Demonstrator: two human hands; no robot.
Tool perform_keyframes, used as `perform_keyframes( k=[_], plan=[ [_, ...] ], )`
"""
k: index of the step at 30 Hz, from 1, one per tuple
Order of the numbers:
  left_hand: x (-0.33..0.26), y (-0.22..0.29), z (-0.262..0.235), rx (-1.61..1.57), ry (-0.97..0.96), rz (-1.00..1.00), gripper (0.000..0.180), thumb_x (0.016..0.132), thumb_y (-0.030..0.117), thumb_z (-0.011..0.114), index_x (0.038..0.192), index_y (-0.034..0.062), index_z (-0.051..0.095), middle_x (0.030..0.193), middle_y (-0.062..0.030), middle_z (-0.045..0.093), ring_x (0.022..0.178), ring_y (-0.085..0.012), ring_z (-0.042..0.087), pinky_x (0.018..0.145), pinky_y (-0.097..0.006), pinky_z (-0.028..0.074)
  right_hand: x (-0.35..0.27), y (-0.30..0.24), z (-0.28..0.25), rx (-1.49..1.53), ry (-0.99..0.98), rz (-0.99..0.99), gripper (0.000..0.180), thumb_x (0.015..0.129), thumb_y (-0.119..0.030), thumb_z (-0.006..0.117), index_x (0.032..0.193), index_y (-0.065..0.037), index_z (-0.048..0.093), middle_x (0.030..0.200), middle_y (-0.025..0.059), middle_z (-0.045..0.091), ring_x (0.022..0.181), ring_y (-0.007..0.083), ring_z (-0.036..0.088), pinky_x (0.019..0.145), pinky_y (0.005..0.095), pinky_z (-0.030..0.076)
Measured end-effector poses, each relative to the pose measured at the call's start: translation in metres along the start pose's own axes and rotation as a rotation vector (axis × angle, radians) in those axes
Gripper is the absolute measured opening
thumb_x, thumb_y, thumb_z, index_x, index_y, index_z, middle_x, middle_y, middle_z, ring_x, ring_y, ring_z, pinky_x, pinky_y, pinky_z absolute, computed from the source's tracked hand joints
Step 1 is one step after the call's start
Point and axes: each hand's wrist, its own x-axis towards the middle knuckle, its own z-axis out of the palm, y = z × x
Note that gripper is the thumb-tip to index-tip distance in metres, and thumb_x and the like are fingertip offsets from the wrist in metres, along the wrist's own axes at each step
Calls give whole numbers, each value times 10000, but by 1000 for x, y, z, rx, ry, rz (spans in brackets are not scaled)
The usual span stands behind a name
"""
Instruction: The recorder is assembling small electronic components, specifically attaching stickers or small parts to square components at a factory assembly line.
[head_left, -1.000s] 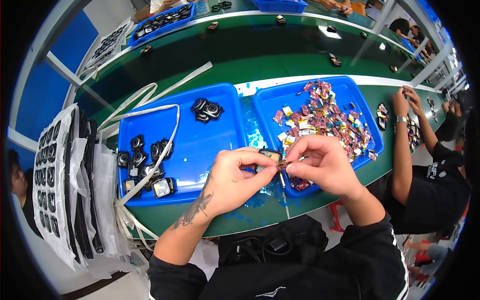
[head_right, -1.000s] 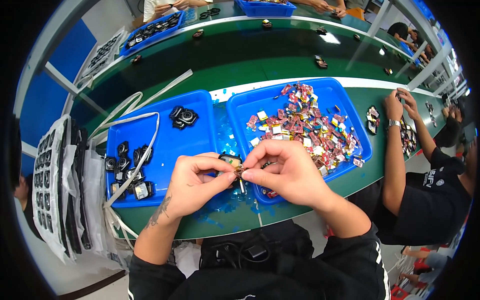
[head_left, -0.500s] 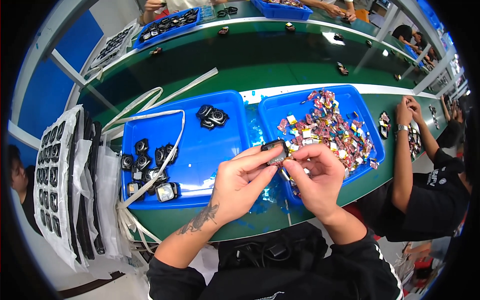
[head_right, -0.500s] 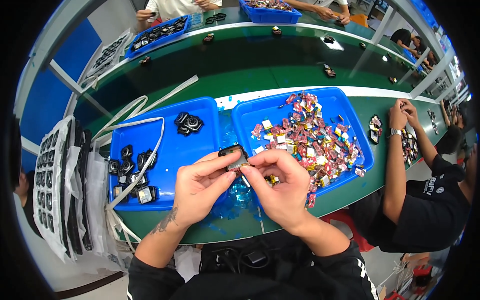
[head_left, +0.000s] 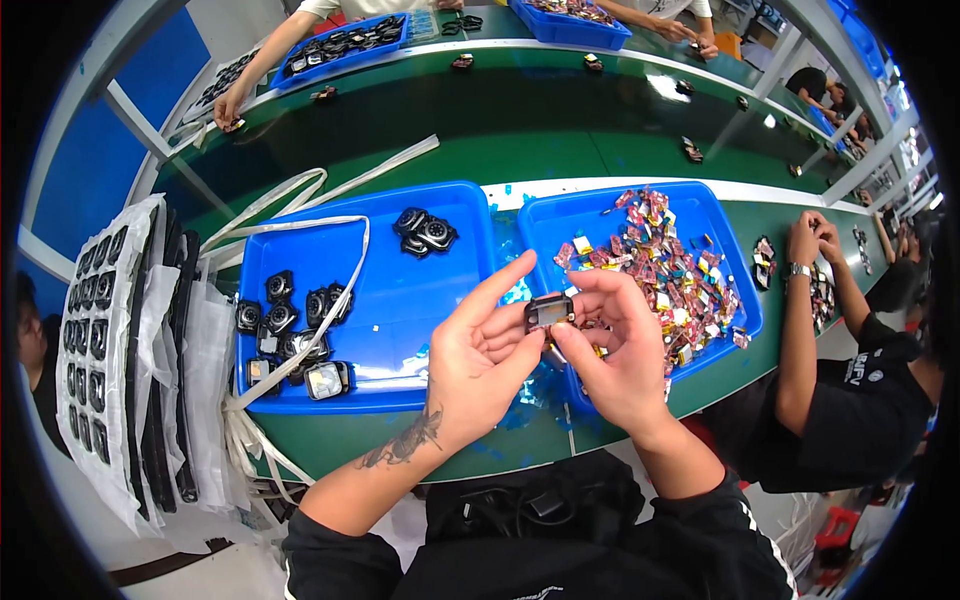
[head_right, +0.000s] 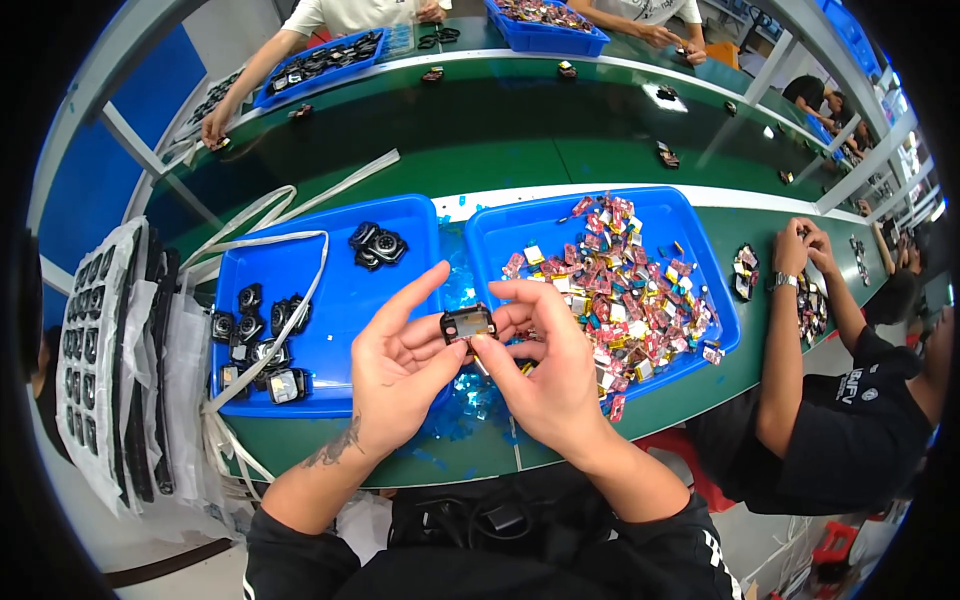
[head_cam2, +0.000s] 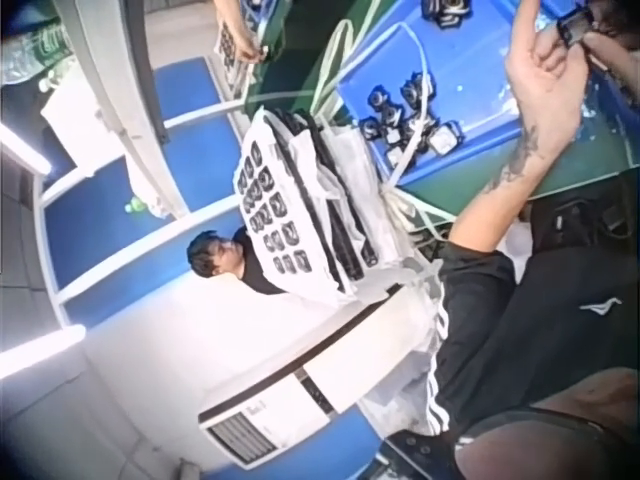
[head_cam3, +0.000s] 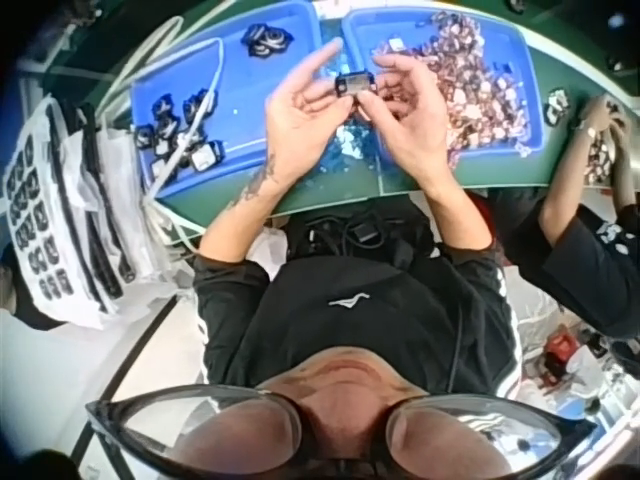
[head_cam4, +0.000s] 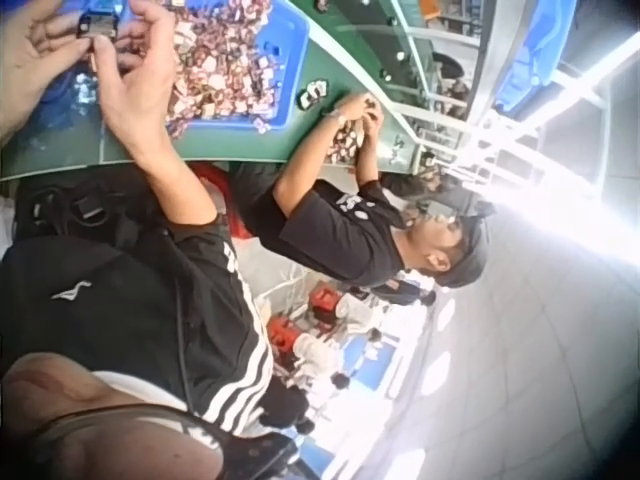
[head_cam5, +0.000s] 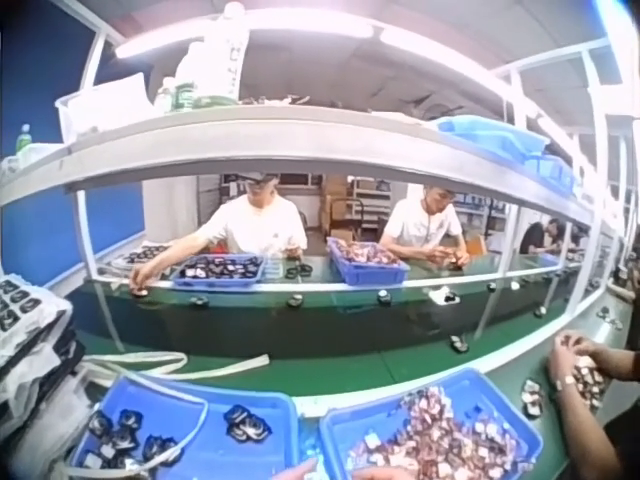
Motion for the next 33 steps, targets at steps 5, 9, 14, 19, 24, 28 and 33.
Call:
perform_keyframes(
  k=[5, 9, 14, 19, 24, 28, 33],
  plan=[
    [1, -10, -3, -45, 59, 6, 485, 892, -95, 537, 1353, 6, 426, 1194, -188, 609, 1045, -196, 639, 890, -285, 533, 5, 4, 6, -389, -41, -377, 400, 798, 67, 680, 1176, 17, 557, 924, 106, 624, 809, 160, 647, 684, 280, 574],
    [5, -9, -3, -124, 93, -23, 617, 902, -62, 549, 1431, 32, 246, 1281, -242, 529, 1048, -221, 635, 874, -311, 532, 29, -16, -5, -299, -251, -62, 409, 787, 30, 693, 1170, -45, 570, 828, 78, 608, 727, 160, 636, 665, 291, 564],
    [7, -17, -10, 879, 177, 559, 665, 803, -14, 670, 1387, -14, 352, 1368, -215, 453, 1148, -334, 565, 931, -417, 485, 160, 0, -18, -506, -460, -63, 401, 811, -38, 685, 1178, 2, 529, 745, 81, 688, 688, 105, 642, 623, 252, 495],
    [7, -15, 0, 1212, 34, 962, 535, 712, 36, 742, 1217, -5, 569, 1051, -144, 629, 976, -313, 606, 841, -403, 505, 262, 79, -28, -479, -213, 247, 619, 614, -94, 867, 1163, -5, 592, 1028, 173, 664, 817, 196, 661, 714, 318, 545],
    [1, -12, -7, 1318, -77, 960, 188, 681, 111, 786, 680, 81, 601, 600, -16, 451, 599, -200, 476, 531, -332, 389, 246, 85, -22, -890, -203, -16, 414, 705, -86, 765, 1094, -25, 637, 892, 144, 669, 862, 261, 668, 771, 349, 530],
    [3, -16, -5, 1233, -43, 1045, 254, 650, 92, 787, 593, 102, 540, 535, -5, 393, 503, -187, 427, 450, -322, 333, 196, 38, 41, -821, -293, -453, 261, 789, -256, 662, 961, -62, 692, 883, 196, 667, 874, 351, 654, 785, 447, 527],
    [5, -16, -8, 1231, -96, 1023, 216, 671, 77, 771, 630, 80, 559, 569, -19, 442, 525, -185, 467, 462, -317, 361, 138, 38, 112, -980, -544, -723, 322, 805, -310, 680, 970, -35, 645, 866, 183, 641, 879, 333, 668, 674, 428, 553]
  ],
)
